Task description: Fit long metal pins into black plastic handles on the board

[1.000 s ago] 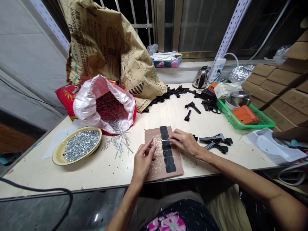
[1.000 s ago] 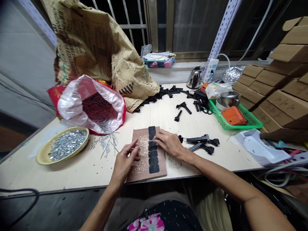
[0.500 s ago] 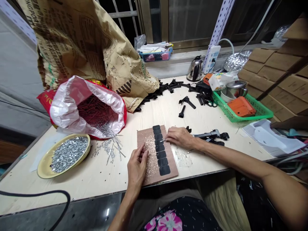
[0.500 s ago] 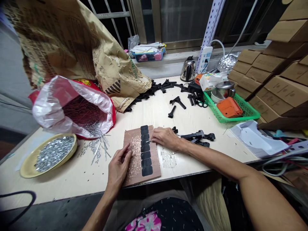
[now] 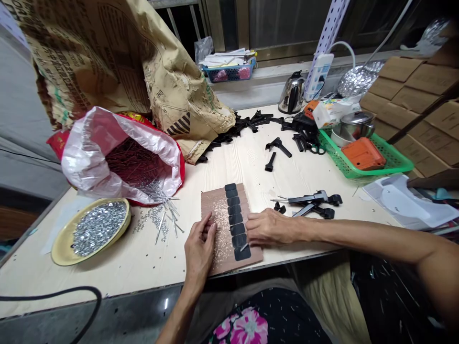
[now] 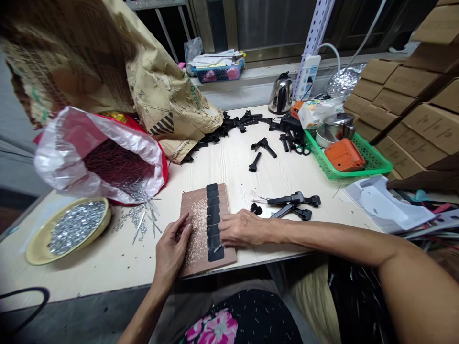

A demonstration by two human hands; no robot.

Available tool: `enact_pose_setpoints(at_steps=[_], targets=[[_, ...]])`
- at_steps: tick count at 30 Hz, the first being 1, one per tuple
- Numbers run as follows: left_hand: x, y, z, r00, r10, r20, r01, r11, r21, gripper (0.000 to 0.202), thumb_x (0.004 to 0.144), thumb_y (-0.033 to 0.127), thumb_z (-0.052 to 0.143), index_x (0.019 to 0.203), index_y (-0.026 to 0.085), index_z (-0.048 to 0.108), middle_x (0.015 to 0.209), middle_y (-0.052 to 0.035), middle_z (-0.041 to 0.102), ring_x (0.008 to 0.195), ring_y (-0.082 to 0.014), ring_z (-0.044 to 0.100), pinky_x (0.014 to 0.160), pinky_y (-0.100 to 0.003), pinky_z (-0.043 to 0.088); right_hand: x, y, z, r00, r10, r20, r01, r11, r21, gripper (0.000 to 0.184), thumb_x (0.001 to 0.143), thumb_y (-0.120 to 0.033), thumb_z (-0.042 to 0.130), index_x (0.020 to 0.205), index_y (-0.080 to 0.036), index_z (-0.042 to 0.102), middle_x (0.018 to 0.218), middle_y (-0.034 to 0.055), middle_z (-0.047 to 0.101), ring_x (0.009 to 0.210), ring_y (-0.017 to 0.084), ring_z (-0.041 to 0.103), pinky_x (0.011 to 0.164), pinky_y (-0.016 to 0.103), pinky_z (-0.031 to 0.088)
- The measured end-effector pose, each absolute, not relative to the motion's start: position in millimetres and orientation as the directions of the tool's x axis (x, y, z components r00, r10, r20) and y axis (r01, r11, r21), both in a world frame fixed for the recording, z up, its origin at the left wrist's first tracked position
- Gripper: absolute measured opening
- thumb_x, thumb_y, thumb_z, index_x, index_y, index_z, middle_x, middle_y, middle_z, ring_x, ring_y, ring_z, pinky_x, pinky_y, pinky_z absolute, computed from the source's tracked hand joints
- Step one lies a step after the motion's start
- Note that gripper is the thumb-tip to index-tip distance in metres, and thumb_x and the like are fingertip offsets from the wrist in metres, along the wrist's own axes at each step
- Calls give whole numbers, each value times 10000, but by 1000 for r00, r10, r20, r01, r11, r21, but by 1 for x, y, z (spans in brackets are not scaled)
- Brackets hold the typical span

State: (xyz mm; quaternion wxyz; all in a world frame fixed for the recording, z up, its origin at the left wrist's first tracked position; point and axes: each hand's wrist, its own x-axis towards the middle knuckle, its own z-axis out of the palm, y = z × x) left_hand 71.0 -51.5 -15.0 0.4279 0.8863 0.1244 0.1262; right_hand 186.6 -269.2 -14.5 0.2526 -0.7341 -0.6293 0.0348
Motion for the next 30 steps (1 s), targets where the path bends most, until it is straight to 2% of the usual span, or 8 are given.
enact_pose_setpoints(at_steps=[5, 9, 14, 18, 22, 27, 30], targets=[[71, -52, -16, 936, 331, 117, 114, -602, 790, 402, 863, 374, 508, 1210, 181, 574, 1012, -54, 629, 888, -167, 601, 792, -276, 479, 192, -272, -12, 392, 871, 297, 861, -234, -451, 326, 964, -333, 403, 882, -128, 643, 802, 28, 593, 738, 110, 506, 584, 230, 470], [71, -52, -16, 937, 329, 115, 118, -609, 784, 397, 864, 371, 508, 1204, 177, 579, 1016, -55, 633, 887, -167, 600, 795, -280, 478, 189, -276, -14, 217, 947, 235, 881, -87, -465, 362, 977, -324, 360, 854, -150, 651, 765, 13, 584, 683, 97, 492, 502, 191, 426], [71, -52, -16, 935, 327, 139, 105, -629, 771, 394, 866, 370, 506, 1202, 178, 581, 1050, -61, 637, 924, -178, 598, 800, -288, 480, 188, -277, -9, 405, 871, 277, 855, -253, -454, 332, 970, -318, 385, 865, -116, 627, 806, 34, 583, 723, 107, 498, 580, 229, 456], [70, -52, -17, 936, 322, 142, 101, -632, 768, 390, 868, 367, 506, 1195, 169, 584, 1052, -65, 639, 941, -180, 598, 811, -290, 478, 180, -273, -6, 213, 946, 246, 908, -99, -406, 332, 977, -300, 365, 834, -142, 619, 776, 20, 569, 724, 112, 479, 544, 207, 418], [70, -52, -17, 936, 315, 155, 91, -646, 758, 385, 871, 363, 503, 1198, 176, 583, 1070, -66, 637, 963, -183, 593, 826, -294, 474, 180, -270, -7, 361, 897, 257, 886, -244, -394, 343, 985, -269, 331, 832, -118, 598, 798, 42, 559, 718, 116, 471, 554, 220, 408], [72, -53, -17, 937, 313, 156, 89, -645, 759, 390, 869, 364, 502, 1193, 164, 585, 1057, -69, 640, 938, -181, 598, 818, -294, 475, 175, -272, -9, 269, 931, 247, 921, -174, -349, 304, 981, -260, 340, 827, -154, 579, 810, 23, 552, 745, 118, 465, 591, 227, 378], [71, -53, -17, 938, 312, 155, 90, -646, 758, 395, 868, 366, 498, 1190, 156, 587, 1045, -71, 642, 920, -179, 601, 809, -290, 478, 169, -273, -10, 286, 922, 261, 917, -184, -353, 301, 982, -282, 343, 846, -159, 583, 815, 23, 558, 768, 124, 464, 607, 231, 364]])
